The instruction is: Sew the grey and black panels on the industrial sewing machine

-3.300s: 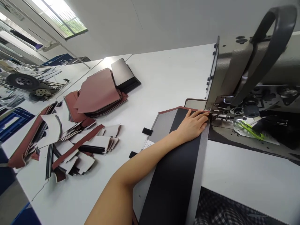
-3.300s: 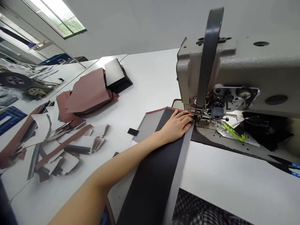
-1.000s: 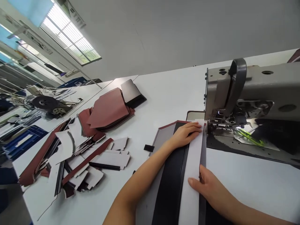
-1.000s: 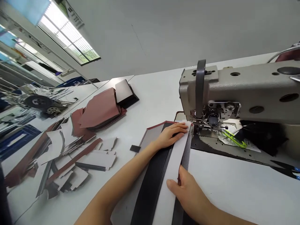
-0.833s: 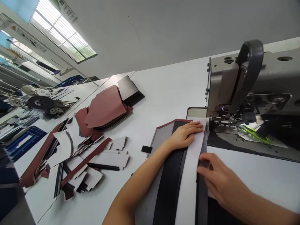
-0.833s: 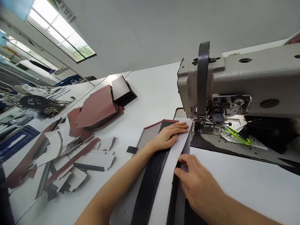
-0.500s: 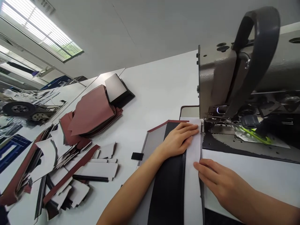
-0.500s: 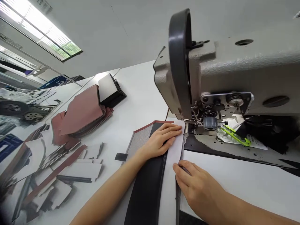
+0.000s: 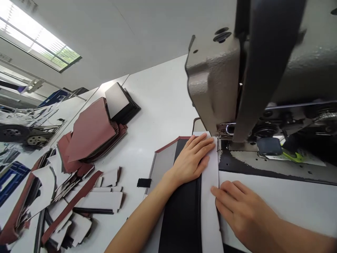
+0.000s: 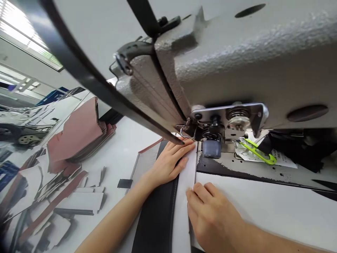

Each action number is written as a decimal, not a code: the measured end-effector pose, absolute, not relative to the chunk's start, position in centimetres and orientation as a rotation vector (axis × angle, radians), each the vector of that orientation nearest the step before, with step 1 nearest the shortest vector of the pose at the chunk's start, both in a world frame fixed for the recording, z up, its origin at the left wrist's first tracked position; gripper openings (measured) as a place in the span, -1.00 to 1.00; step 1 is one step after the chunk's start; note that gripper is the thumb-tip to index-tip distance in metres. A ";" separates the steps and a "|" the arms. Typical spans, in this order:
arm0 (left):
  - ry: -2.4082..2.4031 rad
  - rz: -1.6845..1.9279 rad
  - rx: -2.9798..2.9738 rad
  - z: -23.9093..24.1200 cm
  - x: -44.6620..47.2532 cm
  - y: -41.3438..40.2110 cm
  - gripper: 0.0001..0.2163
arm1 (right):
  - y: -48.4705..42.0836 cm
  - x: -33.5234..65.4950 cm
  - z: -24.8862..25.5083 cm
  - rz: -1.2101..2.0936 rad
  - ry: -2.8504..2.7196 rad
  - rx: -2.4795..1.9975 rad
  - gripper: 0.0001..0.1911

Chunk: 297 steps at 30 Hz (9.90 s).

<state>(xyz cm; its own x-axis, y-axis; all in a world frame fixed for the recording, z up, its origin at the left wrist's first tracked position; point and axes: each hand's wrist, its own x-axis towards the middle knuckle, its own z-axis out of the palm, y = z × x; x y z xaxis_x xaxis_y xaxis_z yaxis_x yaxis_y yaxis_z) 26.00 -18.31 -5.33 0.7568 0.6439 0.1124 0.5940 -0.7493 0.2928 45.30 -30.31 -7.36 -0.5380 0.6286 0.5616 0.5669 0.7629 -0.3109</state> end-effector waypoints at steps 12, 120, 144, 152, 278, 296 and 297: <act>1.011 0.239 2.717 -5.4 26.2 -18.2 -0.59 | -30.0 45.3 -7.1 0.148 -2.285 -0.923 -0.75; 0.987 0.374 2.775 -5.1 29.5 -16.5 -0.71 | -28.8 48.6 -6.5 -0.172 -2.321 -0.835 -0.66; 0.930 0.363 2.656 -5.3 28.6 -20.1 -0.67 | -30.5 49.7 -7.3 -0.002 -2.382 -0.832 -0.56; 0.912 0.355 2.708 -5.6 29.3 -17.0 -0.70 | -31.1 50.2 -6.9 0.071 -2.420 -0.786 -0.63; 0.757 0.592 2.653 -6.5 28.1 -18.1 -0.71 | -27.6 50.7 -7.3 0.129 -2.284 -1.253 -0.70; 0.437 0.822 2.598 -6.7 27.8 -17.2 -0.94 | -26.7 51.9 -7.1 0.429 -2.084 -1.161 -0.74; 0.416 0.800 2.614 -6.7 27.8 -17.2 -0.94 | -26.6 51.9 -7.0 0.436 -2.084 -1.171 -0.73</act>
